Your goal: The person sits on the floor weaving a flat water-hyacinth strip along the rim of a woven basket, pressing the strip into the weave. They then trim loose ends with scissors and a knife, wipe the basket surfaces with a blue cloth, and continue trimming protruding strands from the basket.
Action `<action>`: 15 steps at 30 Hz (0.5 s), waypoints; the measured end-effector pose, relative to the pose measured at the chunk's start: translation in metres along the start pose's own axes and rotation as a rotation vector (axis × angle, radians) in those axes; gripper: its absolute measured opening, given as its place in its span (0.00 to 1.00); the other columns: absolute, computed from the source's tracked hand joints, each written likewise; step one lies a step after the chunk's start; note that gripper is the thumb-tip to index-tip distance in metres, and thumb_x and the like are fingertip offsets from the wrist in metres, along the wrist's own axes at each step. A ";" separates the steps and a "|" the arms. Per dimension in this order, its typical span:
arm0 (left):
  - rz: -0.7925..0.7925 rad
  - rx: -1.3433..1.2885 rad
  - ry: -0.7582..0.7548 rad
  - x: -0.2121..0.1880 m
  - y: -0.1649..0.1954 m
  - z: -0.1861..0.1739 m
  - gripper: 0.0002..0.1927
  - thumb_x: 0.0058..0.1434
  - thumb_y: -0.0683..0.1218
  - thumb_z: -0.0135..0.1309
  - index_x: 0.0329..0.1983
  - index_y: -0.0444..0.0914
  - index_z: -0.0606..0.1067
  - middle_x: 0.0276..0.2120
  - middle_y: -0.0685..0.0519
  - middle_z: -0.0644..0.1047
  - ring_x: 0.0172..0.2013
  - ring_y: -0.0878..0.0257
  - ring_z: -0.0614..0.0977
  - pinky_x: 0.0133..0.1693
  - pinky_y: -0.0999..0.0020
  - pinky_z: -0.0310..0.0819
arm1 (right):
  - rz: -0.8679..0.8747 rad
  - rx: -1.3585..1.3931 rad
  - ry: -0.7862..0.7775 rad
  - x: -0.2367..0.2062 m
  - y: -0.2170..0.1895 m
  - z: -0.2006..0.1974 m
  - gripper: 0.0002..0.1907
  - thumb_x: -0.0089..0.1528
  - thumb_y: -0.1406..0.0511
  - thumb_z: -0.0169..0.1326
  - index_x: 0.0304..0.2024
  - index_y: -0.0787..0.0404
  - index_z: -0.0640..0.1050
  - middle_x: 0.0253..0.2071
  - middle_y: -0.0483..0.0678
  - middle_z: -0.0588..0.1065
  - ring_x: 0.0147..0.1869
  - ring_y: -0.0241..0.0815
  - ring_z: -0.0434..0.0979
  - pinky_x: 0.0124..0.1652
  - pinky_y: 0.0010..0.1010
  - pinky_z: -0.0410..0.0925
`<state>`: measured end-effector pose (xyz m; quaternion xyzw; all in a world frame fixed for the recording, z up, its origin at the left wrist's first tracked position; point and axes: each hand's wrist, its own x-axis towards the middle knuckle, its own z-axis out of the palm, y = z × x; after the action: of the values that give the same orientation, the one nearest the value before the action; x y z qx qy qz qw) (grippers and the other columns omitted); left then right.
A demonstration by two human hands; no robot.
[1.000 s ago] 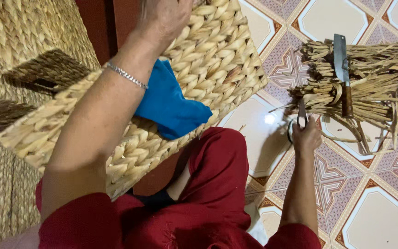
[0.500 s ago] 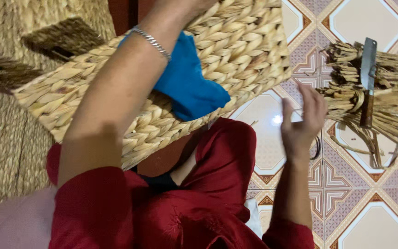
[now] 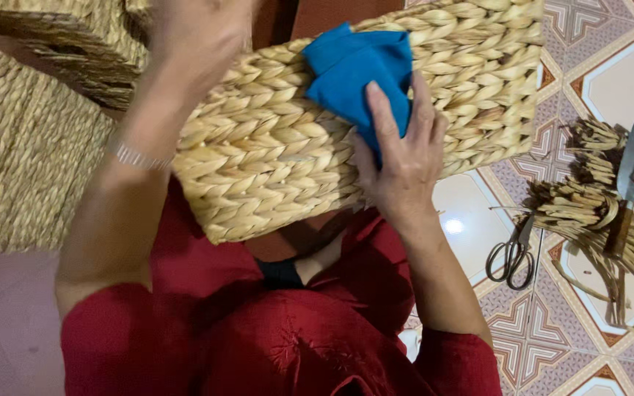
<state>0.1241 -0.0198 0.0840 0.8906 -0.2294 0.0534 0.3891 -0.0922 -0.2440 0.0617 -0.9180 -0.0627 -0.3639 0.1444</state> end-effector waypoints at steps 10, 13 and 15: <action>-0.055 -0.734 0.174 -0.097 -0.067 0.007 0.17 0.79 0.51 0.49 0.64 0.39 0.67 0.54 0.53 0.72 0.50 0.66 0.74 0.55 0.66 0.74 | 0.049 -0.171 0.046 0.011 0.001 0.016 0.28 0.68 0.69 0.64 0.70 0.53 0.71 0.59 0.60 0.73 0.57 0.57 0.75 0.56 0.44 0.70; -0.107 -0.775 0.225 -0.090 -0.075 0.020 0.17 0.77 0.53 0.48 0.60 0.38 0.69 0.44 0.53 0.67 0.42 0.66 0.67 0.48 0.68 0.64 | 0.031 -0.178 0.054 0.024 -0.049 0.029 0.29 0.67 0.70 0.62 0.69 0.49 0.73 0.51 0.54 0.74 0.47 0.52 0.75 0.42 0.38 0.71; -0.077 -0.737 0.232 -0.086 -0.079 0.022 0.16 0.77 0.53 0.48 0.59 0.39 0.69 0.44 0.53 0.68 0.42 0.66 0.67 0.47 0.69 0.64 | -0.107 -0.029 -0.071 0.010 -0.103 0.035 0.30 0.61 0.72 0.57 0.66 0.47 0.73 0.56 0.59 0.75 0.42 0.51 0.73 0.38 0.40 0.69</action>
<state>0.0809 0.0427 -0.0072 0.6872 -0.1541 0.0534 0.7080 -0.0850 -0.1350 0.0673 -0.9276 -0.1116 -0.3393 0.1090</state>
